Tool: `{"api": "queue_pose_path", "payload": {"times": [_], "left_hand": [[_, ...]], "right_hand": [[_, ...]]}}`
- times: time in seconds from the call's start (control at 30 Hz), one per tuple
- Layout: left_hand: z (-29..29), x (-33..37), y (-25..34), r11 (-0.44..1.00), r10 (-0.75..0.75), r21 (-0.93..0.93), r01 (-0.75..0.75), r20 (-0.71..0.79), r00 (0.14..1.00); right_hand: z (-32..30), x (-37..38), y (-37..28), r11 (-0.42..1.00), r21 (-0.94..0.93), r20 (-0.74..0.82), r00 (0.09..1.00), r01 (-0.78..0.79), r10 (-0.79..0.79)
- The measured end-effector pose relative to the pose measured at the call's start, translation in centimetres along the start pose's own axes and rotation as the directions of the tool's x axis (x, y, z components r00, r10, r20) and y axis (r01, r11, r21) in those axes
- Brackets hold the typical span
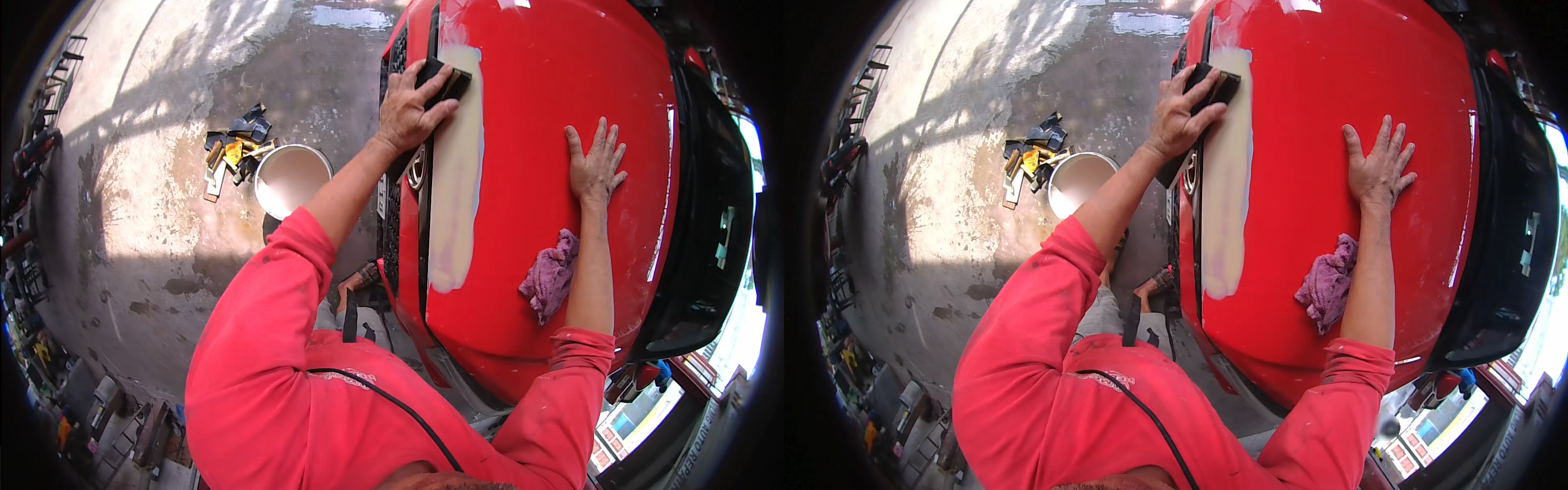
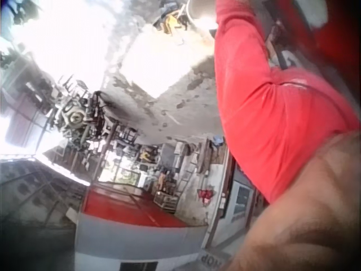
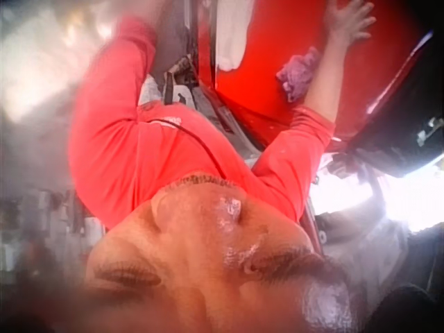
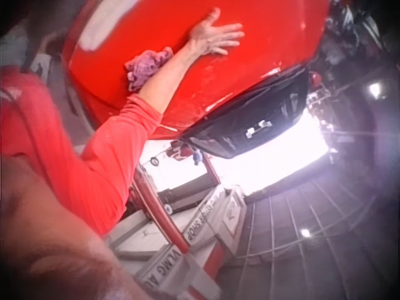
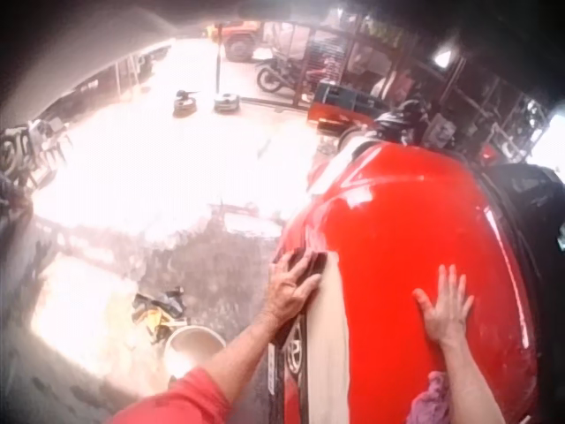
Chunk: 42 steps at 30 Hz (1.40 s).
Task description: The person sands a red car hood using a sanding block and wipes the surface with a cloth. They repeatedly dip the sanding block into a bucket of water and continue sanding the same area.
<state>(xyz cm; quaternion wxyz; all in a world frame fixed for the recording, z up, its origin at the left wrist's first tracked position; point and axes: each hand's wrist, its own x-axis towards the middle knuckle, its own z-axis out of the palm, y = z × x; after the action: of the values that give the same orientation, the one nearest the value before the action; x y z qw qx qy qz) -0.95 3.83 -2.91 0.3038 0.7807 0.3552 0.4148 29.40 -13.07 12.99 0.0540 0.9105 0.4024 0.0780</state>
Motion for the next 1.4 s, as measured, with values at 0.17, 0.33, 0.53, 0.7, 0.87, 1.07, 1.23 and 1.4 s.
{"api": "queue_pose_path", "payload": {"times": [0.17,0.33,0.53,0.7,0.87,1.07,1.23,1.4], "left_hand": [[1.5,3.7,-0.3,0.956,-0.256,0.118,0.269,-0.117,0.960],[-2.4,-14.7,11.7,0.984,-0.176,-0.014,0.177,0.050,0.983],[1.4,3.8,3.2,0.969,-0.243,0.014,0.245,-0.100,0.965],[1.7,6.2,0.8,0.980,-0.168,0.084,0.178,-0.112,0.979],[-4.5,-12.4,9.0,0.984,0.149,-0.121,-0.132,0.151,0.977],[-10.6,-21.9,6.5,0.918,0.093,-0.390,0.067,0.377,0.921],[-16.5,-29.8,-6.2,0.944,-0.263,-0.070,0.324,0.434,0.862],[-23.9,-37.9,-17.8,0.855,-0.517,0.277,0.438,0.511,0.686]], "right_hand": [[0.5,0.4,-0.9,0.999,0.016,0.002,1.000,0.031,-0.031],[0.2,-0.3,0.5,1.000,-0.010,0.005,1.000,-0.009,0.009],[0.3,-0.1,-0.2,1.000,-0.009,-0.018,1.000,0.024,-0.024],[0.4,0.1,-0.6,1.000,-0.008,0.001,1.000,0.021,-0.021],[1.1,0.3,0.5,1.000,-0.006,-0.006,1.000,0.005,-0.005],[0.4,0.0,1.1,0.999,-0.032,0.000,1.000,-0.005,0.005],[-0.3,-11.8,-7.8,0.872,-0.017,0.030,0.872,0.490,-0.489],[0.4,-19.8,-15.2,0.682,-0.179,0.167,0.705,0.709,-0.689]]}}
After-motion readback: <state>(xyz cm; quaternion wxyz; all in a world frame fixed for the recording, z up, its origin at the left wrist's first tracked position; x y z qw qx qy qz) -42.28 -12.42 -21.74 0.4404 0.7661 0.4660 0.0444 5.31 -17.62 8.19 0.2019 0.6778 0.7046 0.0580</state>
